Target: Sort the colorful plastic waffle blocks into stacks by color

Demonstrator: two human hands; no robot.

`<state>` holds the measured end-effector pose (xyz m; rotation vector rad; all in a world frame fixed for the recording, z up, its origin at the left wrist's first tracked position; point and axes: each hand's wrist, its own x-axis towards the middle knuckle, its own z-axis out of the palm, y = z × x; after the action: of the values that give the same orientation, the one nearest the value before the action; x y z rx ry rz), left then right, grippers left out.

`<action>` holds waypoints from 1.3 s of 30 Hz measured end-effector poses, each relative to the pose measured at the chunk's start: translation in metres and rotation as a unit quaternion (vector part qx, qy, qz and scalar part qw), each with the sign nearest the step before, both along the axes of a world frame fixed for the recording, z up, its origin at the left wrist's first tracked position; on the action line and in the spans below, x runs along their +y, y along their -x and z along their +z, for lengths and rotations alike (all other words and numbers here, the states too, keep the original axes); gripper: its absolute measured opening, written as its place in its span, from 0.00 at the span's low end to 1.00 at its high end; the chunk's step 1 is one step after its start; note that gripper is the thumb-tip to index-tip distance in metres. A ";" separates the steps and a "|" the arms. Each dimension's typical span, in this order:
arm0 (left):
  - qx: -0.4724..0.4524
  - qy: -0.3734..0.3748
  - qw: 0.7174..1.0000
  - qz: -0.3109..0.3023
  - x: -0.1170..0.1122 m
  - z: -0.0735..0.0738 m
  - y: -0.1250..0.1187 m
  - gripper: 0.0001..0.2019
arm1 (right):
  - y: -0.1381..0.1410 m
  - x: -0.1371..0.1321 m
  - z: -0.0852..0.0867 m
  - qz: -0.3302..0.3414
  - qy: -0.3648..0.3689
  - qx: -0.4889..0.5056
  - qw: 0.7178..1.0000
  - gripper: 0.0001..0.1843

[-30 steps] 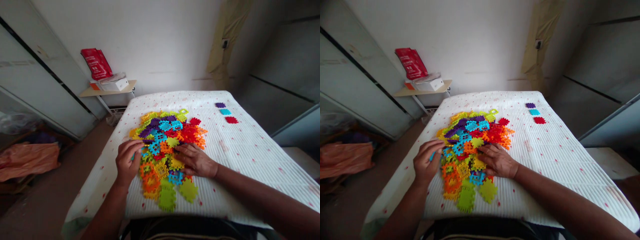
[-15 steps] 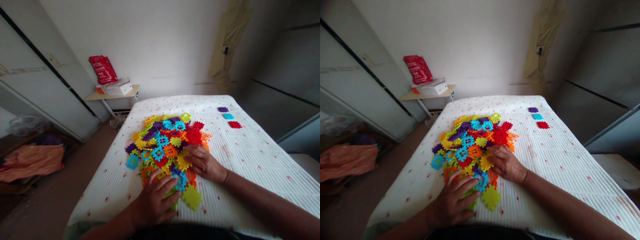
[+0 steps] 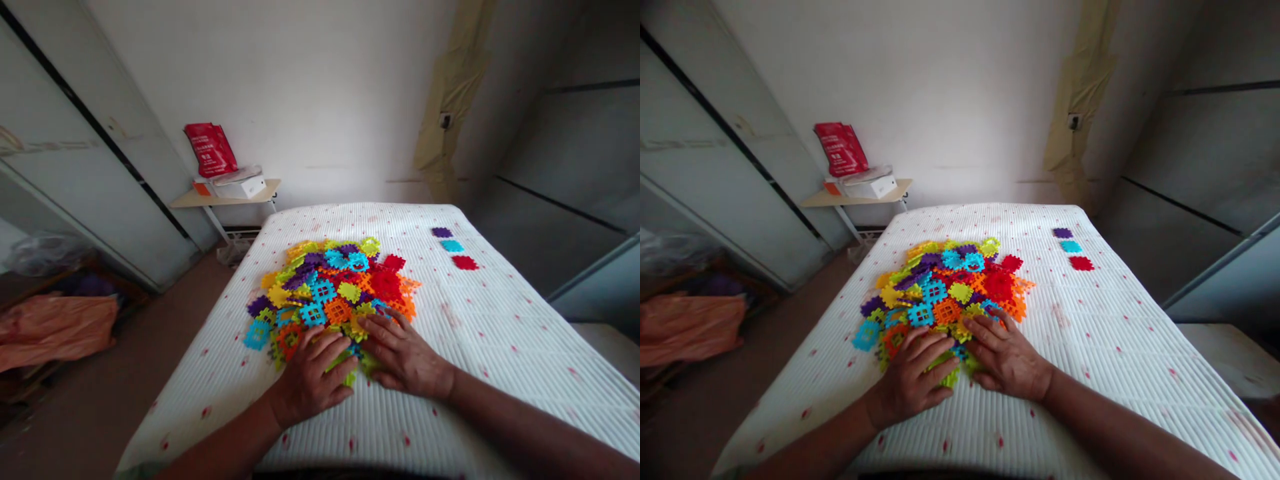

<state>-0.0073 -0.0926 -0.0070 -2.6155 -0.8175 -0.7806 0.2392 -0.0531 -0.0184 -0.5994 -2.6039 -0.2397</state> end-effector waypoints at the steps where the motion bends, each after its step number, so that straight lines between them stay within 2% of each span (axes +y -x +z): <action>1: -0.006 0.004 1.000 0.001 0.001 0.002 0.000 0.16 | 0.001 0.006 0.000 -0.008 -0.018 0.014 1.000 0.19; 4: -0.031 0.011 0.999 0.005 0.001 0.003 0.000 0.16 | 0.005 0.022 0.000 -0.017 -0.050 0.038 0.998 0.13; 6: -0.051 0.011 0.998 0.017 0.001 0.001 0.001 0.15 | 0.005 0.031 0.000 -0.025 -0.044 0.041 0.998 0.11; 10: -0.086 -0.008 0.996 0.029 0.001 -0.002 0.006 0.15 | 0.003 0.042 -0.006 -0.062 0.000 0.076 0.995 0.13; 13: -0.128 -0.036 0.990 0.054 0.010 0.006 0.020 0.16 | -0.001 0.043 -0.008 -0.065 0.020 0.107 0.992 0.15; 15: -0.171 -0.046 0.976 0.130 0.022 0.013 0.038 0.15 | -0.004 0.041 -0.007 -0.056 0.017 0.116 0.992 0.15; 18: -0.216 -0.013 0.920 0.327 0.045 0.019 0.068 0.13 | -0.005 0.039 -0.006 -0.054 0.006 0.132 0.990 0.14; 21: -0.170 0.106 0.859 0.470 0.063 0.015 0.089 0.19 | -0.004 0.038 -0.006 -0.050 -0.007 0.151 0.987 0.12; 23: -0.135 0.186 0.828 0.511 0.069 0.011 0.094 0.21 | -0.004 0.038 -0.006 -0.048 -0.011 0.157 0.986 0.12; 26: -0.121 0.234 0.812 0.521 0.070 0.008 0.090 0.21 | -0.004 0.037 -0.005 -0.050 0.004 0.154 0.987 0.12; 31: -0.177 0.208 0.811 0.517 0.069 0.005 0.085 0.15 | -0.006 0.036 -0.004 -0.072 0.013 0.160 0.984 0.13; 33: -0.234 0.197 0.815 0.493 0.069 0.002 0.085 0.12 | -0.007 0.037 -0.004 -0.084 0.018 0.168 0.982 0.13; 36: -0.365 0.192 0.808 0.421 0.068 0.001 0.085 0.09 | -0.008 0.038 -0.005 -0.094 0.024 0.183 0.978 0.14; 39: -0.520 0.199 0.758 0.340 0.066 0.010 0.081 0.12 | -0.010 0.040 -0.005 -0.094 0.028 0.199 0.975 0.14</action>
<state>-0.0881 -0.0269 0.0034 -1.6424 -2.2348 -1.9562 0.2489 -0.0132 -0.0236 -0.8229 -2.1764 -0.0919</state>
